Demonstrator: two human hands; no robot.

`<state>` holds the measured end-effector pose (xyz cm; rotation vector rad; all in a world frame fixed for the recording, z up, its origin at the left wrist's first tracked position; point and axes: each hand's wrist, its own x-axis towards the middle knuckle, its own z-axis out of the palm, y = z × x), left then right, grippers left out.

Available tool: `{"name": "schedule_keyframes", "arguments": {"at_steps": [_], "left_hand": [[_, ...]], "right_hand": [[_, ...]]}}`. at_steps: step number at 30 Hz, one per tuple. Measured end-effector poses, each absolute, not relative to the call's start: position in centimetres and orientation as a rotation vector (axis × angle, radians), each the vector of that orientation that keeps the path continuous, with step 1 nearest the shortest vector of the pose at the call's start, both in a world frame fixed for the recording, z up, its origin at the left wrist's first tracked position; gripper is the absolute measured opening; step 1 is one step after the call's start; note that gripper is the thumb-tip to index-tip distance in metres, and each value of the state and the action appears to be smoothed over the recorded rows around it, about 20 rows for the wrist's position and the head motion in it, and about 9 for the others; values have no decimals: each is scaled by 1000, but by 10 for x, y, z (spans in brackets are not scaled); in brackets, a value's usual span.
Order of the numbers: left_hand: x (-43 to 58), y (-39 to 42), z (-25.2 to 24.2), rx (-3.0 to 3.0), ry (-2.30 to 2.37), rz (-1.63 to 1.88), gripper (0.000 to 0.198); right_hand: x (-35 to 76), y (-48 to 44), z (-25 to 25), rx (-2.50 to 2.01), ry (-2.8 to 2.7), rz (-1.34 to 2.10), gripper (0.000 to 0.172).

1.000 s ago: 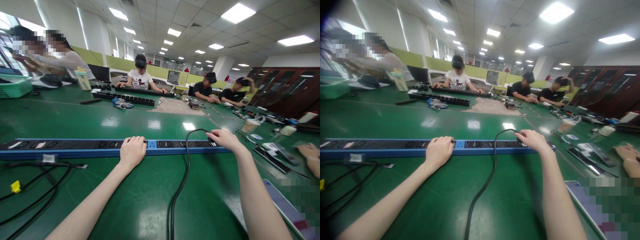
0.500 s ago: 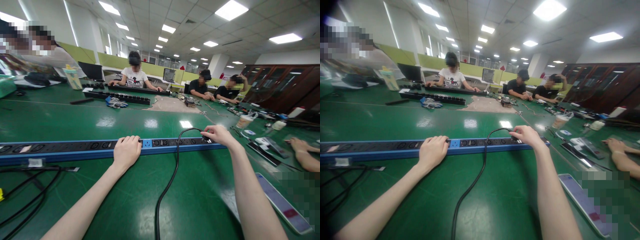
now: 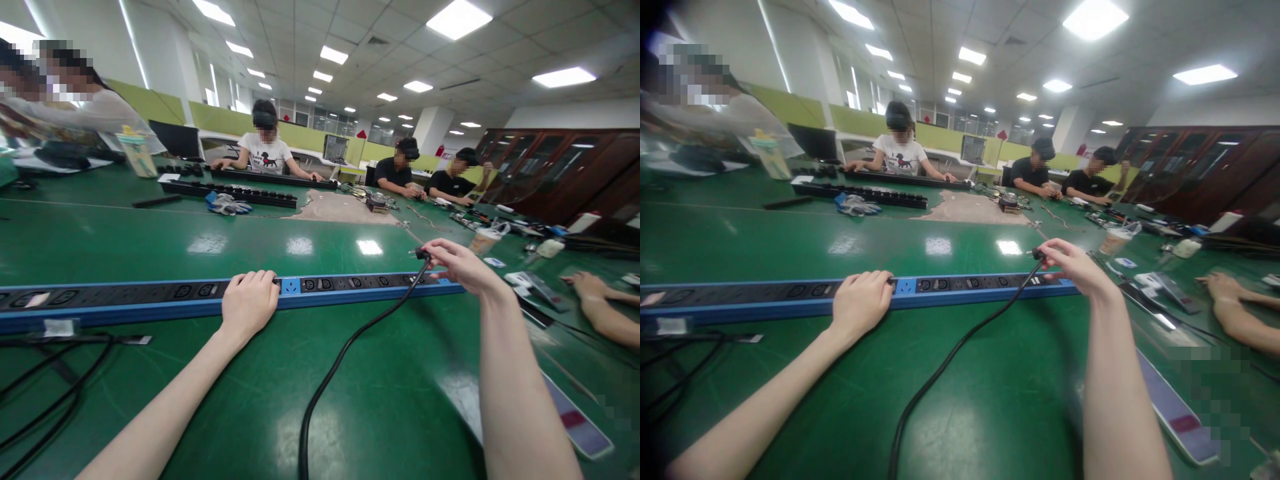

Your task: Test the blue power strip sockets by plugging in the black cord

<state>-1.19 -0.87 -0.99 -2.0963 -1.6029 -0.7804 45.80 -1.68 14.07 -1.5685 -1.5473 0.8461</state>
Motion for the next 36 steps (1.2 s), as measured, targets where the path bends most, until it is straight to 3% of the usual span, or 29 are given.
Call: {"name": "schedule_keyframes", "arguments": {"at_steps": [5, 10, 14, 18, 36], "left_hand": [[-12, -8, -11, -2097, -1601, -795, 28], [-12, -7, -12, -2103, -1604, -805, 29], [-12, -8, -12, -2112, -1609, -805, 30], [-12, -8, -11, -2108, -1609, -816, 30], [-11, -10, -10, -2113, -1623, -832, 30]], "right_hand": [[468, -12, 140, -1797, -1626, 716, 51], [470, -4, 134, -1976, -2029, 613, 29], [455, 9, 123, -2138, -2245, 191, 22], [441, 17, 114, -2246, -2332, -101, 27], [424, 27, 103, -2326, -2232, -35, 27]]}}
